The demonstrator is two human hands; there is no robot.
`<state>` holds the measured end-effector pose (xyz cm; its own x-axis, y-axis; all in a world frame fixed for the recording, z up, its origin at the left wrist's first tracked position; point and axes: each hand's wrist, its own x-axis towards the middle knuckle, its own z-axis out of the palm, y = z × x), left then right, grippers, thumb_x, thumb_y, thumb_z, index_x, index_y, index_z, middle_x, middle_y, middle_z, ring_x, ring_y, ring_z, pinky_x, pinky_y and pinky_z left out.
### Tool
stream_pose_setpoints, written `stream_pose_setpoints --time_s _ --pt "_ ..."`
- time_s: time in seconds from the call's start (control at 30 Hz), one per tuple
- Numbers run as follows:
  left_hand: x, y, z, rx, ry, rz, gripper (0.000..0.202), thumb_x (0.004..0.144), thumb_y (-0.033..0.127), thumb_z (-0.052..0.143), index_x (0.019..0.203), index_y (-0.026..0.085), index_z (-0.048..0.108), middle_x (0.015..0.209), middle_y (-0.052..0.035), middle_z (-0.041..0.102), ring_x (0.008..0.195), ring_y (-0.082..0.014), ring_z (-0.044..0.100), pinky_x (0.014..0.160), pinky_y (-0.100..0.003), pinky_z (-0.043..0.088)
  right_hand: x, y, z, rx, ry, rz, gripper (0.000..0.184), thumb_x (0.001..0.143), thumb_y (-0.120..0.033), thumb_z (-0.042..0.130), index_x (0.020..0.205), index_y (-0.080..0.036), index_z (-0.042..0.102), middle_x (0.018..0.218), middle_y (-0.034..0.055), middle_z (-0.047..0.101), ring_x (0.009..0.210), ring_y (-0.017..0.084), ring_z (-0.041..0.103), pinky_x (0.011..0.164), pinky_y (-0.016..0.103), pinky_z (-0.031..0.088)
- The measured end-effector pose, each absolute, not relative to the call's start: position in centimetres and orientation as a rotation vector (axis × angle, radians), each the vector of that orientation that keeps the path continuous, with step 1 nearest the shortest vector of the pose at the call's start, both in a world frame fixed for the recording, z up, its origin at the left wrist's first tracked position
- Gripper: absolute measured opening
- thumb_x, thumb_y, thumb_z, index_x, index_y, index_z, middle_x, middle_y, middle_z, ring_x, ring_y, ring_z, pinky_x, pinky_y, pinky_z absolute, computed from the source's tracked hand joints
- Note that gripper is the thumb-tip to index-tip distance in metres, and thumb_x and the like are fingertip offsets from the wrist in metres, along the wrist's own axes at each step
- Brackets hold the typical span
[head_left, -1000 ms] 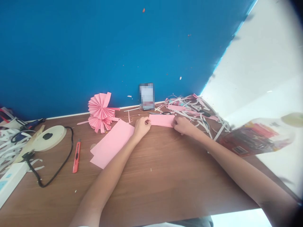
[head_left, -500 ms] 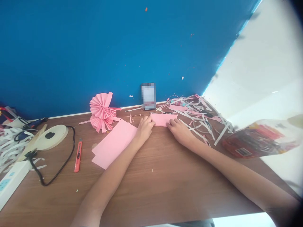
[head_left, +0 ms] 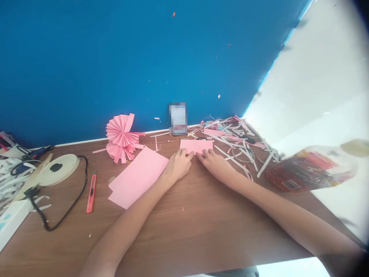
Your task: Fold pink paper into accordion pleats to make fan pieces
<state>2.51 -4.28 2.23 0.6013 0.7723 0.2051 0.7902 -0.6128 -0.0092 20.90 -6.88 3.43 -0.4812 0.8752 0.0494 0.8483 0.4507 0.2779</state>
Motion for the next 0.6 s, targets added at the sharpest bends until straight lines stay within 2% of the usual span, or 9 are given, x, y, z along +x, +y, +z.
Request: stream_pose_setpoints --time_s 0.1,0.23,0.4,0.5,0.6 --pt "3.1 -5.2 1.8 -2.668 -1.335 -0.325 0.043 0.094 0.030 0.037 0.133 0.014 0.045 0.137 -0.0174 0.046 0.129 -0.0291 0.041 0.102 -0.043 0.038 20.8 -6.5 3.4 1.517 2.619 0.399 0.035 0.092 -0.010 0.034 0.124 -0.014 0.049 0.102 0.0145 0.056 0.093 0.025 0.053 0.059 0.028 0.041" --pt "4.7 -6.2 0.7 -2.577 -1.475 -0.351 0.051 0.095 0.036 0.032 0.133 0.004 0.045 0.142 -0.0225 0.042 0.134 -0.0322 0.036 0.110 -0.049 0.027 20.7 -5.7 2.6 1.548 2.630 0.386 0.022 0.090 -0.014 0.042 0.107 -0.012 0.055 0.100 0.0144 0.057 0.091 0.025 0.053 0.061 0.029 0.041" --pt "5.4 -6.4 -0.1 -2.547 -1.576 -0.426 0.059 0.096 0.044 0.028 0.137 0.002 0.040 0.144 -0.0230 0.040 0.137 -0.0303 0.032 0.112 -0.046 0.025 21.5 -4.7 2.2 1.633 2.637 0.411 0.016 0.089 -0.012 0.044 0.100 -0.012 0.056 0.100 0.0138 0.057 0.091 0.024 0.052 0.067 0.030 0.040" --pt "5.5 -6.4 -0.2 -2.552 -1.616 -0.472 0.060 0.096 0.044 0.031 0.135 0.000 0.041 0.144 -0.0254 0.038 0.138 -0.0324 0.031 0.110 -0.047 0.026 22.0 -4.4 2.2 1.529 2.715 0.434 0.015 0.089 -0.011 0.045 0.097 -0.012 0.058 0.100 0.0135 0.057 0.091 0.024 0.051 0.073 0.032 0.039" --pt "5.6 -6.4 0.1 -2.555 -1.615 -0.522 0.059 0.094 0.044 0.036 0.132 -0.001 0.044 0.142 -0.0266 0.040 0.135 -0.0343 0.033 0.109 -0.049 0.028 22.1 -4.3 2.2 1.421 2.756 0.474 0.016 0.088 -0.010 0.045 0.095 -0.011 0.059 0.098 0.0138 0.057 0.089 0.025 0.050 0.072 0.033 0.038"
